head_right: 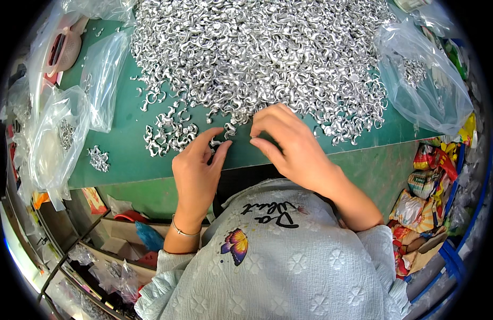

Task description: The person sorts small silver crescent-shaped metal parts by hand on a green workbench, picking them up from a large pile and placing them into a plastic bag.

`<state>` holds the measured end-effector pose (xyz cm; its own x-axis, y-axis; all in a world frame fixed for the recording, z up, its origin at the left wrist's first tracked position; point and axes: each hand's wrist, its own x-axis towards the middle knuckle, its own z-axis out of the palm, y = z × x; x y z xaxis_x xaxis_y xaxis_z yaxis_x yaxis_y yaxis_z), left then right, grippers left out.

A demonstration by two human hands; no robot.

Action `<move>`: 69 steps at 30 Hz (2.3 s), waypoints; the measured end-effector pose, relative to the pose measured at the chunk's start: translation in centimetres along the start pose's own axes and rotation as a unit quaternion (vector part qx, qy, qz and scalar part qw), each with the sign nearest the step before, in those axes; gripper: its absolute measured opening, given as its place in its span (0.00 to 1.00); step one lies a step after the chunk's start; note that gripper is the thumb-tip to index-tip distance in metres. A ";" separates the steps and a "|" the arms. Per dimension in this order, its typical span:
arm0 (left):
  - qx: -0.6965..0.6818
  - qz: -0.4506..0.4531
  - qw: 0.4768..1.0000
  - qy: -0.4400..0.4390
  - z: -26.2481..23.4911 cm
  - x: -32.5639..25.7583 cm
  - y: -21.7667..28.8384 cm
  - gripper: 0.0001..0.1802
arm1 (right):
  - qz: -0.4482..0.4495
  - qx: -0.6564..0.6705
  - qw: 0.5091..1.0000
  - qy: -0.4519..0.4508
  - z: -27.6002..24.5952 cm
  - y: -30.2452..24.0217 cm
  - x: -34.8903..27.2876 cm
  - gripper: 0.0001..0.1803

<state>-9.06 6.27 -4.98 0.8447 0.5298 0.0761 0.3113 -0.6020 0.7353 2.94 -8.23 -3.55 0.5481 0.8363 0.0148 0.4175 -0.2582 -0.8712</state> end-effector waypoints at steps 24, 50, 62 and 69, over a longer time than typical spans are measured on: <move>-0.621 -0.525 0.547 -0.197 -0.5 -2.2 1.2 0.23 | -0.136 0.060 0.989 -0.017 1.8 -2.0 0.0 0.05; 0.006 -0.094 0.995 0.035 -1.8 -3.1 -2.0 0.10 | -0.132 -0.234 0.962 0.049 6.1 -1.7 2.5 0.15; 0.014 -0.066 0.997 0.022 -1.5 -2.9 -2.6 0.12 | -0.084 -0.204 0.975 0.018 5.6 -1.2 2.9 0.12; 0.004 -0.065 0.997 0.045 -1.8 -3.1 -2.9 0.13 | -0.113 -0.210 0.971 0.022 5.9 -0.9 3.1 0.09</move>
<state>-13.39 7.44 -6.12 0.7547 0.6548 0.0405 0.4197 -0.5293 0.7374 -0.01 -2.61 -5.62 0.4343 0.8756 0.2117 0.7849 -0.2525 -0.5658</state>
